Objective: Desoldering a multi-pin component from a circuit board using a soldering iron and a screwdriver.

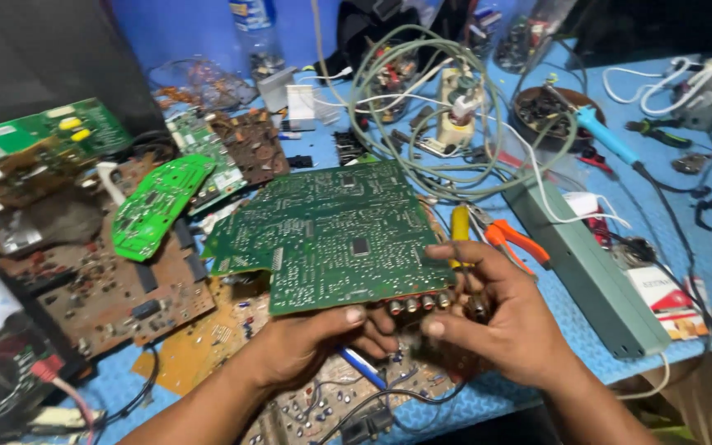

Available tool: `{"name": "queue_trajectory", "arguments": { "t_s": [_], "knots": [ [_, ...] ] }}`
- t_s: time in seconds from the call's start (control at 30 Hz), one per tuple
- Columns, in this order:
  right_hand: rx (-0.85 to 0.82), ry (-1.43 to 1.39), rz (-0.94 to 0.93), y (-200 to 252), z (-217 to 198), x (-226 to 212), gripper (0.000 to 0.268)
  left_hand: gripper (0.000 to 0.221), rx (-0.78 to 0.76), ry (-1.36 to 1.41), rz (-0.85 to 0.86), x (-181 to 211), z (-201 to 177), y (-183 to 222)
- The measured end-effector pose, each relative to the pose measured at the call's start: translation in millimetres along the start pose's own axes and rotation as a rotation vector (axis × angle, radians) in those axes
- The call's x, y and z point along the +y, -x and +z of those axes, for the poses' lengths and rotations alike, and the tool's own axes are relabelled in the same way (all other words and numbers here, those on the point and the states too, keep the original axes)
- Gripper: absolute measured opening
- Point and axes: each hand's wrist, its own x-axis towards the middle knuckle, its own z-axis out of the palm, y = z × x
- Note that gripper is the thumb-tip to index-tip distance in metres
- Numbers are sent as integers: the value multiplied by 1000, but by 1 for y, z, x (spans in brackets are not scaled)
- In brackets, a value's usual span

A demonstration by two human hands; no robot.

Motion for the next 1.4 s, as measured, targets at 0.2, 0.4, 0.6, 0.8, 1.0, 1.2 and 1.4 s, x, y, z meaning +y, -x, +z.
{"name": "queue_trajectory", "arguments": {
  "t_s": [0.2, 0.4, 0.6, 0.8, 1.0, 1.2, 1.4],
  "knots": [
    [186, 398, 207, -14, -37, 5, 47, 40, 64, -39, 72, -24, -17, 8],
    [-32, 875, -53, -21, -26, 31, 41, 36, 149, 56, 188, -33, -22, 10],
    [-88, 994, -123, -43, -51, 14, 46, 27, 274, 130, 202, -41, -19, 9],
    [589, 86, 327, -95, -177, 83, 23, 36, 266, 115, 162, -26, -10, 5],
    [185, -1124, 567, -123, -254, 168, 45, 44, 100, -131, -81, -20, -10, 4],
    [170, -1351, 450, -158, -309, 241, 48, 25, 188, -44, 73, -32, -14, -1],
    [174, -1955, 375, -182, -339, 273, 29, 44, 198, -152, -254, -8, -5, 5]
  ]
}}
